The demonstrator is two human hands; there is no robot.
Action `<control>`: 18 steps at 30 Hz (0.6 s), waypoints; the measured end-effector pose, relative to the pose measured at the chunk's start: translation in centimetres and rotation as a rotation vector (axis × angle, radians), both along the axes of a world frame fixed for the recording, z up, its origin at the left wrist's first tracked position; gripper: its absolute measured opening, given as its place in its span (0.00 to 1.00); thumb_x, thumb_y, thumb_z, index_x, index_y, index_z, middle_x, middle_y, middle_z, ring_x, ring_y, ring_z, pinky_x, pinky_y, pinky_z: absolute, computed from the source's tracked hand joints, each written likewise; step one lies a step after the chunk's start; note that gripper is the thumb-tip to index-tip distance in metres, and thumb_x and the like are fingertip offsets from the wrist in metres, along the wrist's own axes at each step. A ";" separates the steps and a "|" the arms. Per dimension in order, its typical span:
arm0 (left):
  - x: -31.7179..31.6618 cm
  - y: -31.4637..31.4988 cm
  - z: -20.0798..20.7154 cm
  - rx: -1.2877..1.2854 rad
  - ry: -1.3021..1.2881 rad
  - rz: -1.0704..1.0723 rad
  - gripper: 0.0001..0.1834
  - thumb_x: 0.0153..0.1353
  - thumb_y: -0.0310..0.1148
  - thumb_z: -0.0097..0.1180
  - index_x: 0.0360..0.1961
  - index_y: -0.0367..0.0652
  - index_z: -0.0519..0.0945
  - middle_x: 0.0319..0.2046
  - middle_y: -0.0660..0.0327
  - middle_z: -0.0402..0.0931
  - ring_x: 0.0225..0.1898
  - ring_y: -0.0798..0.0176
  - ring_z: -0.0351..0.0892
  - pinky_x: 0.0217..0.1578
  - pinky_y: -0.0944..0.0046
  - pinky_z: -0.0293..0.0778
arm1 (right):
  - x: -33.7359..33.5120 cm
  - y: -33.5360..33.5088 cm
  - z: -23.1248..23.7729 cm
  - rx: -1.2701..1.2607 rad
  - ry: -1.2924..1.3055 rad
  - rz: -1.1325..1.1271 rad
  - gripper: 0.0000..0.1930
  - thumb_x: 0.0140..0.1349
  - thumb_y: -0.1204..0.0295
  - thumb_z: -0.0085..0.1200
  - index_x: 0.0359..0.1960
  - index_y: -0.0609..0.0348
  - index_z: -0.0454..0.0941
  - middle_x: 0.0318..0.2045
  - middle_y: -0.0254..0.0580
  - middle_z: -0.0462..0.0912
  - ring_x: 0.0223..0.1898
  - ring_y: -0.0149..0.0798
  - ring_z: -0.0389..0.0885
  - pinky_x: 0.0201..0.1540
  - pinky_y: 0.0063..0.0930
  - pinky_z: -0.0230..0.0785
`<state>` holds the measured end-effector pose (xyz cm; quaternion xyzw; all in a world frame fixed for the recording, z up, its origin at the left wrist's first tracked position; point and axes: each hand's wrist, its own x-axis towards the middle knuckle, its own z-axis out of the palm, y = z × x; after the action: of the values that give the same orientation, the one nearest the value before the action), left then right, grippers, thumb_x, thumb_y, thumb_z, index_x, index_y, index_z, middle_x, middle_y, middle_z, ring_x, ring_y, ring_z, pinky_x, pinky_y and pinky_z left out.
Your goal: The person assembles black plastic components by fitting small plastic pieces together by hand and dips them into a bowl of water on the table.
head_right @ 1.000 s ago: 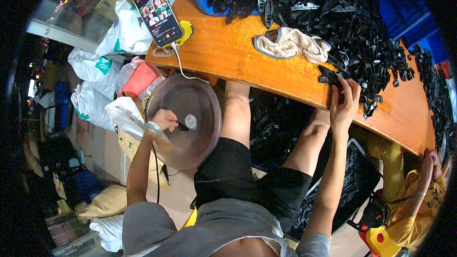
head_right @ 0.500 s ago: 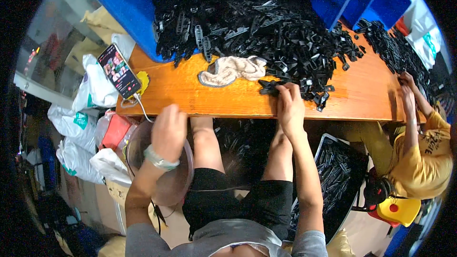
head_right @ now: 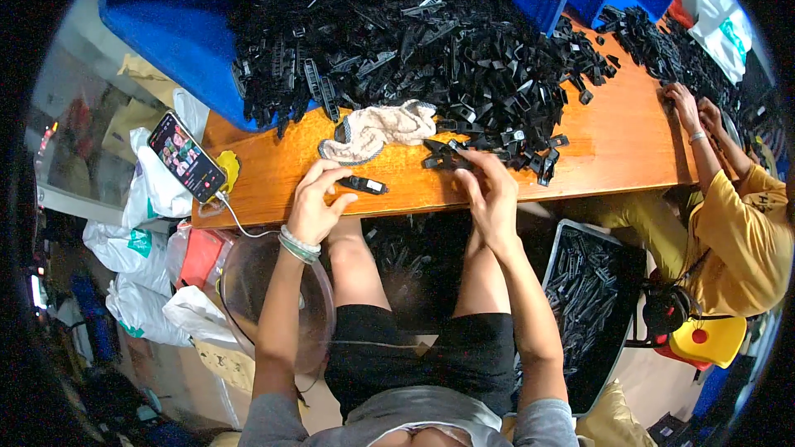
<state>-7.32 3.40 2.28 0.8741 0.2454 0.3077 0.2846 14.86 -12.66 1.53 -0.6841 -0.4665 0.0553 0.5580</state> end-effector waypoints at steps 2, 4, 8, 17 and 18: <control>0.0 -0.4 0.0 -0.089 0.021 -0.004 0.16 0.45 0.21 0.66 0.38 0.35 0.80 0.36 0.57 0.73 0.27 0.62 0.73 0.31 0.66 0.72 | -1.8 0.9 0.5 0.000 0.527 0.172 0.12 0.63 0.81 0.51 0.47 0.63 0.77 0.36 0.38 0.80 0.32 0.27 0.77 0.36 0.19 0.70; 0.4 -0.8 -0.2 -0.156 -0.046 -0.020 0.11 0.46 0.21 0.65 0.34 0.35 0.82 0.31 0.58 0.74 0.20 0.66 0.70 0.23 0.69 0.69 | -2.2 1.5 0.4 -0.111 0.607 0.328 0.11 0.65 0.79 0.48 0.48 0.63 0.77 0.34 0.36 0.77 0.31 0.25 0.76 0.36 0.18 0.70; 0.5 -1.1 -0.6 -0.128 -0.032 -0.002 0.14 0.49 0.23 0.64 0.39 0.38 0.81 0.34 0.58 0.73 0.21 0.63 0.72 0.24 0.66 0.70 | -3.9 2.7 0.5 -0.154 0.655 0.401 0.12 0.62 0.81 0.51 0.46 0.63 0.79 0.37 0.35 0.73 0.30 0.26 0.76 0.36 0.18 0.70; 2.4 -4.4 -0.1 0.451 0.268 0.236 0.15 0.58 0.42 0.59 0.31 0.39 0.75 0.33 0.54 0.68 0.33 0.53 0.73 0.33 0.55 0.70 | -3.1 1.9 0.0 -0.250 -0.472 -0.091 0.14 0.53 0.77 0.60 0.43 0.64 0.80 0.34 0.45 0.77 0.39 0.48 0.72 0.43 0.36 0.65; 1.8 -4.3 -0.3 0.434 0.221 0.287 0.13 0.57 0.39 0.60 0.28 0.41 0.73 0.30 0.54 0.67 0.29 0.52 0.73 0.31 0.54 0.70 | -2.9 1.7 -0.1 -0.239 -0.418 -0.079 0.14 0.53 0.76 0.60 0.43 0.63 0.80 0.34 0.45 0.76 0.39 0.47 0.72 0.44 0.36 0.65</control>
<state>-5.48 -0.86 2.03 0.8991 0.3249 0.2931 0.0160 11.93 -10.92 1.40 -0.7594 -0.5349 -0.0544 0.3664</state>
